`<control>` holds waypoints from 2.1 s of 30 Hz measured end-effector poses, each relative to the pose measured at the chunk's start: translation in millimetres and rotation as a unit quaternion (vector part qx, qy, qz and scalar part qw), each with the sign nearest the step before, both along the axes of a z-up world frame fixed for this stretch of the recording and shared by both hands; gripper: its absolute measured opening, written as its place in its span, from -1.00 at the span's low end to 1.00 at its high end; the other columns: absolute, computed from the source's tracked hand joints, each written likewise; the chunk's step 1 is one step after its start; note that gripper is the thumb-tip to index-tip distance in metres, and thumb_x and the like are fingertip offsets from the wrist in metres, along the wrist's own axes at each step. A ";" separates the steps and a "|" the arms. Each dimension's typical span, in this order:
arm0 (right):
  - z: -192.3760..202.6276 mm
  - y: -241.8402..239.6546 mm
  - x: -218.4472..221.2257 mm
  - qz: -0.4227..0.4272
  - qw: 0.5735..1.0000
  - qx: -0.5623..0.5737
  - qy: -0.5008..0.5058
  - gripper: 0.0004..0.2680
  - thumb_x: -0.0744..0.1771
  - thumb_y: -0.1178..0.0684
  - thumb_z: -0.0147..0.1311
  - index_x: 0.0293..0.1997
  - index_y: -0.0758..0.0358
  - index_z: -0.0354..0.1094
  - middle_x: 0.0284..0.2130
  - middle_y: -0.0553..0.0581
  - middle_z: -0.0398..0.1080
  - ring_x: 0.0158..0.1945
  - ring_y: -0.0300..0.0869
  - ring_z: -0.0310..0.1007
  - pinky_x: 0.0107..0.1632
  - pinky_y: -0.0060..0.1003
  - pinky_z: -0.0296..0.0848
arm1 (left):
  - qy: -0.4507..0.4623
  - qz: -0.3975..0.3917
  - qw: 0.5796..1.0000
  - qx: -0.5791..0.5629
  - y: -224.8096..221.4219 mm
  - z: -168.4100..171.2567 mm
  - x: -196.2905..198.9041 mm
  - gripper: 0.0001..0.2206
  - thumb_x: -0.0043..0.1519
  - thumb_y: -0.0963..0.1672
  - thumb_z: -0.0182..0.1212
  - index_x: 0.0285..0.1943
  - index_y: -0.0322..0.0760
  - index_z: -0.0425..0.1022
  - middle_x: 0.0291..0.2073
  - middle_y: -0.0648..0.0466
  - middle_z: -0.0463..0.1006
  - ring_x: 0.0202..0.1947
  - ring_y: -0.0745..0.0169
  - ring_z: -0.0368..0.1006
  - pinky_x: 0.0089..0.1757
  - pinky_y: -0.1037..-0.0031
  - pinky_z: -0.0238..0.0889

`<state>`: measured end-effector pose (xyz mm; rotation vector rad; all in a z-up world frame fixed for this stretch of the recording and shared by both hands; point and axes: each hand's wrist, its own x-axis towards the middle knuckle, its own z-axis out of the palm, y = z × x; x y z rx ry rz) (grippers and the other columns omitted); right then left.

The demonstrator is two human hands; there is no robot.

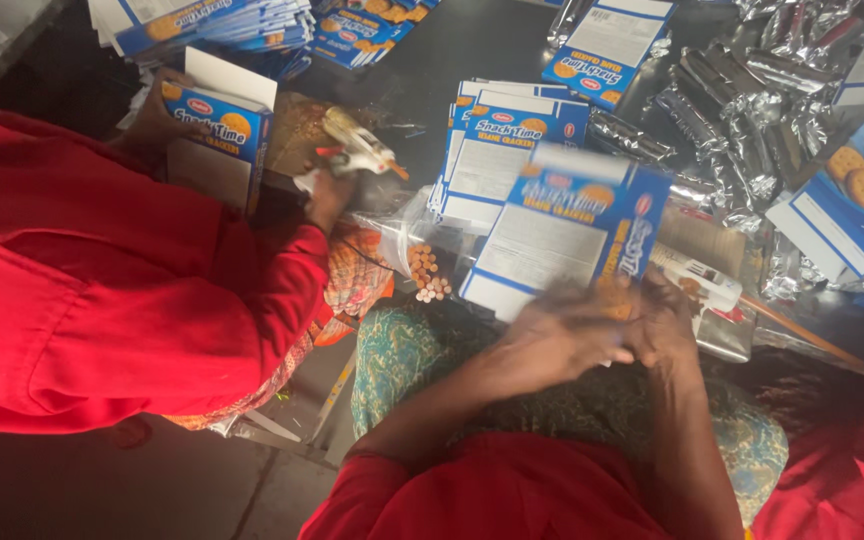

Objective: The person sits on the floor and uses a hot glue gun to apply glue to the flaps of Snack Time cracker boxes, then folds and presses the flaps to seal them. The person handles multiple boxes one at a time, stacking sealed boxes to the side.

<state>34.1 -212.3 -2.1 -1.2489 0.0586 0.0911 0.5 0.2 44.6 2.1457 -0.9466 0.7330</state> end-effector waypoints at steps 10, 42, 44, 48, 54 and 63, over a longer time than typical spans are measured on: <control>13.2 22.6 -27.6 -0.215 0.891 -0.379 -0.128 -0.39 0.31 0.23 0.26 0.45 0.51 -0.18 -0.12 0.27 0.48 -0.11 -0.14 0.52 -0.06 -0.28 0.49 | 0.495 -0.065 0.818 -0.285 2.2 -74.2 39.6 -0.47 0.37 0.10 0.12 0.30 -0.39 0.48 0.00 -0.12 0.63 0.01 0.22 0.55 0.04 0.32 0.40; -5.3 -48.1 -55.9 -0.197 0.960 0.104 -0.168 -0.72 0.25 0.30 0.12 0.05 0.21 0.35 -0.01 0.10 0.47 0.03 -0.18 0.54 0.03 -0.33 0.57 | 0.193 -0.125 0.925 -0.302 -7.9 -43.5 4.5 -0.57 0.12 -0.14 0.54 0.09 -0.38 0.46 -0.03 -0.08 0.56 -0.02 0.21 0.55 0.00 0.39 0.47; -23.2 -65.5 -59.1 -0.221 0.966 -0.050 -0.121 -0.78 0.33 0.20 0.12 0.10 0.22 0.34 0.03 0.16 0.48 0.06 -0.12 0.56 0.07 -0.25 0.58 | 0.181 -0.058 0.927 -0.324 -0.5 -44.8 9.8 -0.56 0.11 -0.12 0.57 0.08 -0.38 0.47 -0.05 -0.06 0.60 -0.06 0.20 0.59 -0.03 0.39 0.51; -78.4 -99.8 -64.0 -0.217 0.958 -0.185 0.018 -0.72 0.35 0.10 0.16 0.20 0.24 0.32 0.07 0.14 0.46 0.08 -0.07 0.50 -0.07 -0.07 0.54 | 0.152 0.069 0.930 -0.329 16.5 -48.6 23.2 -0.58 0.13 -0.11 0.57 0.08 -0.38 0.49 -0.07 -0.05 0.63 -0.09 0.18 0.61 -0.05 0.37 0.50; -121.5 -102.4 -1.3 -0.095 0.974 0.183 0.093 -0.57 0.31 -0.01 0.18 0.34 0.26 0.26 0.09 0.21 0.45 -0.04 -0.10 0.55 -0.08 -0.16 0.61 | 0.149 0.078 0.946 -0.277 4.0 -56.8 26.2 -0.48 0.09 -0.09 0.54 0.16 -0.35 0.41 0.00 -0.15 0.55 -0.02 0.01 0.56 -0.04 0.30 0.45; -107.7 -67.5 -15.5 0.036 0.958 0.271 -0.089 -0.56 0.22 0.18 0.16 0.26 0.30 0.28 0.02 0.46 0.49 -0.40 -0.09 0.43 -0.32 -0.22 0.48 | 0.232 0.151 0.920 -0.279 1.8 -63.2 24.4 -0.42 0.09 -0.03 0.52 0.22 -0.28 0.35 -0.04 -0.15 0.54 -0.08 -0.01 0.61 -0.11 0.27 0.50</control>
